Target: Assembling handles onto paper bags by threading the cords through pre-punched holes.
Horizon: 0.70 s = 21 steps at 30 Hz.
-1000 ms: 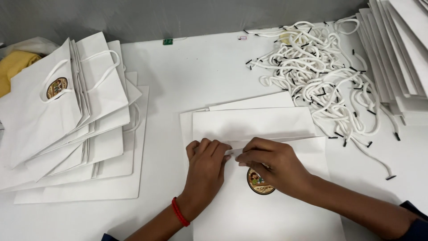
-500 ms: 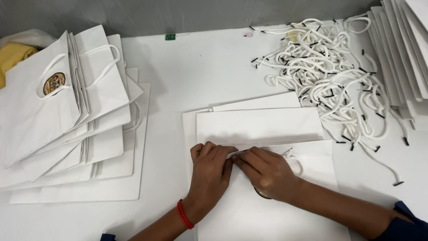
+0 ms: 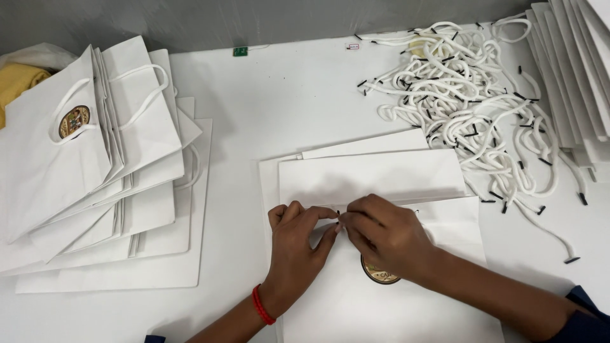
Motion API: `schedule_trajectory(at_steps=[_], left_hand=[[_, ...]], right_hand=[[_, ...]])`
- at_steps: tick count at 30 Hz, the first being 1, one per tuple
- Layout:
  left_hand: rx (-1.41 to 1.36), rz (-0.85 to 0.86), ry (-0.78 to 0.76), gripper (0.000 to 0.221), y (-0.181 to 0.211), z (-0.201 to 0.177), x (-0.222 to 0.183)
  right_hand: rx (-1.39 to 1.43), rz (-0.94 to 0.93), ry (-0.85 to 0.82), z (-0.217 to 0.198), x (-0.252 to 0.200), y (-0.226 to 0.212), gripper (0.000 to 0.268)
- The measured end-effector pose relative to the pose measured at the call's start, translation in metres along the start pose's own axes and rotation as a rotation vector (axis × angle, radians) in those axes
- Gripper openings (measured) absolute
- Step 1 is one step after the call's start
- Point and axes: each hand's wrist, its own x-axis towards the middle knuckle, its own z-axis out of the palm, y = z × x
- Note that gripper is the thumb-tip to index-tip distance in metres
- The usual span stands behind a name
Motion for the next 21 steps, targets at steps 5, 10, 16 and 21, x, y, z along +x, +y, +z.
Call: schedule_trajectory(at_steps=[5,10,16,21], left_hand=[[0.015,-0.028,0.019,0.014,-0.001,0.002,-0.001],[0.097,0.214,0.088,0.013,0.006,-0.003,-0.003],[0.132,0.218,0.086,0.015,0.003,-0.001,-0.006],[0.111,0.214,0.103,0.012,0.004,-0.004,-0.004]], right_hand=[[0.193,0.275,-0.133,-0.020,0.016,0.007,0.011],[0.240,0.416,-0.527,-0.029,0.034,0.007,0.011],[0.177,0.339,-0.376,-0.013,0.015,0.010,0.008],[0.077,0.158,-0.191,-0.020,0.010,-0.003,0.010]])
